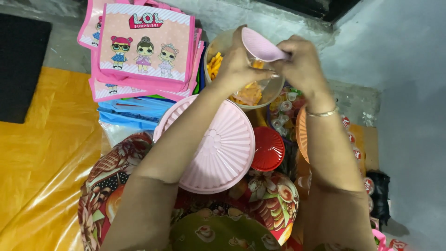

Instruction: Filling small plastic bags with snacks using a scoop and organizing them for packing.

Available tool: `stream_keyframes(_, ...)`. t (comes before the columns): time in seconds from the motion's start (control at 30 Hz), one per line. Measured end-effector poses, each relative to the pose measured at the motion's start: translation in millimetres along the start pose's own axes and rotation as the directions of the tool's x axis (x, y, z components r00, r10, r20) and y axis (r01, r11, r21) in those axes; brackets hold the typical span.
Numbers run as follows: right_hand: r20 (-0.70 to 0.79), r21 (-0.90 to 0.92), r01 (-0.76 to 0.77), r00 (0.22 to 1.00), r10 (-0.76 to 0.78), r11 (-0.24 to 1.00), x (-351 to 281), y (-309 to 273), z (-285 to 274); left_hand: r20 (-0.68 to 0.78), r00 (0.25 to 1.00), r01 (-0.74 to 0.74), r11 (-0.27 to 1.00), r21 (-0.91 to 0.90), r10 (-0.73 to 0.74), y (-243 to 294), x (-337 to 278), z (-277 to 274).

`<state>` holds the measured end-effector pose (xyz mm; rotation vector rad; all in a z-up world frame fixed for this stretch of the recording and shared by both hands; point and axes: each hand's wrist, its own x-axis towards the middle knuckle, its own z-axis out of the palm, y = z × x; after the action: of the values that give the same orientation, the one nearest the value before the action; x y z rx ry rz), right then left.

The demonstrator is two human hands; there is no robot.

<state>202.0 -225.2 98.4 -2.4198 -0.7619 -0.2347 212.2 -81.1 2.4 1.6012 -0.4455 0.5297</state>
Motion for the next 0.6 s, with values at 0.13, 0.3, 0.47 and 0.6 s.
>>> stream_keyframes(0.13,0.002,0.251,0.038,0.999,-0.04,0.967,-11.1,-3.8,-26.6,0.004,0.917,0.394,0.904,-0.169,-0.399,5.6,-5.9,-25.3)
stream_keyframes(0.3,-0.003,0.19,0.071,0.997,-0.071,0.979,-18.7,-22.6,-25.6,0.332,0.818,0.567,0.752,-0.335,-0.469,16.8,-33.7,-47.9)
stream_keyframes(0.47,-0.036,0.201,0.041,0.999,-0.034,0.979,-28.4,-32.6,-24.6,0.431,0.758,0.652,0.556,-0.516,-0.489,15.6,-43.5,-49.9)
stream_keyframes(0.6,-0.012,0.311,-0.072,0.997,0.08,0.948,-35.9,-23.8,-25.7,0.367,0.746,0.659,0.536,-0.528,-0.555,11.0,-44.1,-47.7)
